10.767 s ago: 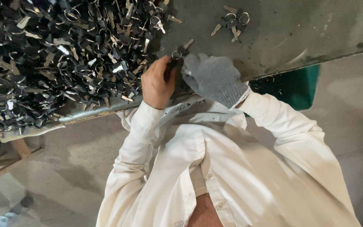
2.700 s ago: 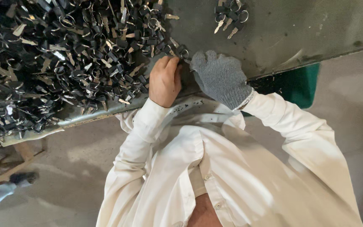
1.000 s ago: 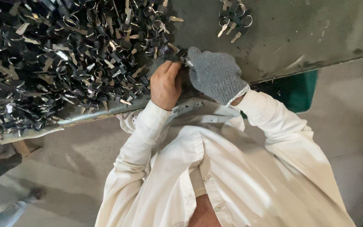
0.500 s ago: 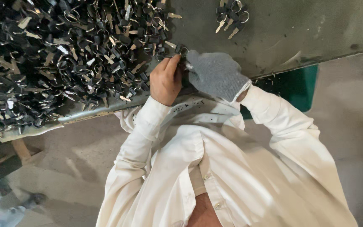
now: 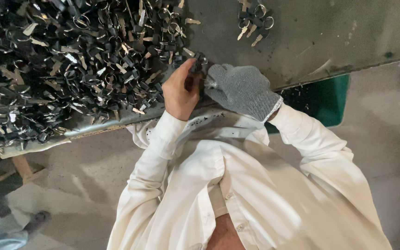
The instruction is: The person threads keys onto split key rings at a workbench. They pick a key from a large pile, force it onto a metal ring, set the assembled key ring aside, and repeat the cycle continuously, occasionally sweeping finished rings into a pile.
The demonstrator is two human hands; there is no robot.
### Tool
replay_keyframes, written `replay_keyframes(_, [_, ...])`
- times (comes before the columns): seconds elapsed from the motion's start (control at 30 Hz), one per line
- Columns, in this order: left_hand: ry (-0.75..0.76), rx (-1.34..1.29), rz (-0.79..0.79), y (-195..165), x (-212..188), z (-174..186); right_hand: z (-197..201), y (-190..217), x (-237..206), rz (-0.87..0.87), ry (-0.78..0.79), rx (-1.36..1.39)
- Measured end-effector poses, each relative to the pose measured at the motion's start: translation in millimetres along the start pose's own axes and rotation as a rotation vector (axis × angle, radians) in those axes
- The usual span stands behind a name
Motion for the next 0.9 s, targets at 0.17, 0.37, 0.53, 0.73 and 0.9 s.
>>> replay_keyframes(0.17, [0.302,-1.147,0.584,22,-6,-12,-9,-3,-8,-0.041,-0.166,0.055])
replay_keyframes(0.37, [0.266,-0.891,0.416,15,-9,-3,-26,-13,-18,-0.247,-0.132,0.459])
replay_keyframes(0.53, [0.309,-0.702,0.242,-11,-2,-5,-6,-7,-19,-0.149,-0.459,0.322])
replay_keyframes(0.73, [0.252,0.119,-0.274,-49,-9,9,4,-19,-19,-0.227,-0.236,0.373])
replay_keyframes(0.9, [0.087,0.284,-0.217,-30,10,-1,10,-13,-13,-0.226,-0.315,-0.026])
Point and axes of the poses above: each hand's wrist, its own x-axis towards the middle knuckle, its own z-axis out of the back of the hand, y = z × x, the point moved 4 cm from there along x, towards the middle knuckle, and after that the axes turned 5 degrees about z, right-handed, at the moved point
